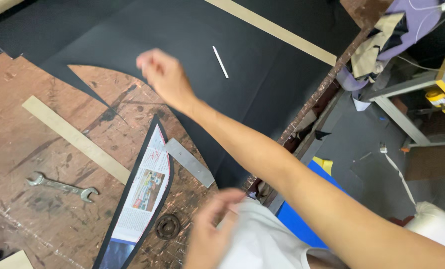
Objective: The person lays paper patterns on black fabric at a workbench, weights them with a metal ruler and a bearing, traces around the patterns with a marker, and cuts the fabric along the marked outlines with scissors, producing several cut pieces.
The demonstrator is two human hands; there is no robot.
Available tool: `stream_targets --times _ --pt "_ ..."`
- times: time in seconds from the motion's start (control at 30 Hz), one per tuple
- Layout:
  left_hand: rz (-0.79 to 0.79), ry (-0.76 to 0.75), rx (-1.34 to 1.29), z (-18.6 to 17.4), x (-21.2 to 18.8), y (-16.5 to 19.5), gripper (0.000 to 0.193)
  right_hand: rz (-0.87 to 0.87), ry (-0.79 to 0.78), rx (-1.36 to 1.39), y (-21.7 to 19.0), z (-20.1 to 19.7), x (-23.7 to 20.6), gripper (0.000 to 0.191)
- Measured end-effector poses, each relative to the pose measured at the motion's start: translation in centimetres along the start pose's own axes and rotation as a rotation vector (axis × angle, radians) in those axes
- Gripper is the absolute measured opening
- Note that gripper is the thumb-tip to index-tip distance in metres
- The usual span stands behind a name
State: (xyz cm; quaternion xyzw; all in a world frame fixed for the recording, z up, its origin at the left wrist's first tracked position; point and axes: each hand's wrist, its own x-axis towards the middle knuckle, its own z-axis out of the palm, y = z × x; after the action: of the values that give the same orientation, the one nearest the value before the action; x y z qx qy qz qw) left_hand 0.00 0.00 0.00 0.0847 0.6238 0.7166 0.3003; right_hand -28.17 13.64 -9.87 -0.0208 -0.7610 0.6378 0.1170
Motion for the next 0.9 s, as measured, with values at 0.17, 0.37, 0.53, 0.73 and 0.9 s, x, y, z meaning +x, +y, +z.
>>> stream_targets --times 0.17,0.37,0.53,0.73,0.9 --pt "0.192 0.726 1.079 -14.3 1.9 -9.1 0.052 0.081 -0.210 -0.547 3.0 -1.4 -12.6 0.049" --pt "0.134 0.754 1.278 -20.1 -1.2 -15.1 0.073 0.180 -0.193 -0.697 2.4 -2.0 -21.1 0.081" --pt "-0.004 0.826 1.300 -19.9 -1.2 -17.2 0.069 0.176 -0.130 -0.757 3.2 -2.0 -21.4 0.075" --pt "-0.128 0.769 1.222 -20.3 -1.6 -17.1 0.047 0.212 0.003 -0.778 3.3 -2.4 -20.1 0.072" --pt "-0.174 0.623 1.243 -20.1 -1.5 -15.3 0.033 -0.098 -0.191 -0.696 1.0 -0.5 -18.7 0.065"
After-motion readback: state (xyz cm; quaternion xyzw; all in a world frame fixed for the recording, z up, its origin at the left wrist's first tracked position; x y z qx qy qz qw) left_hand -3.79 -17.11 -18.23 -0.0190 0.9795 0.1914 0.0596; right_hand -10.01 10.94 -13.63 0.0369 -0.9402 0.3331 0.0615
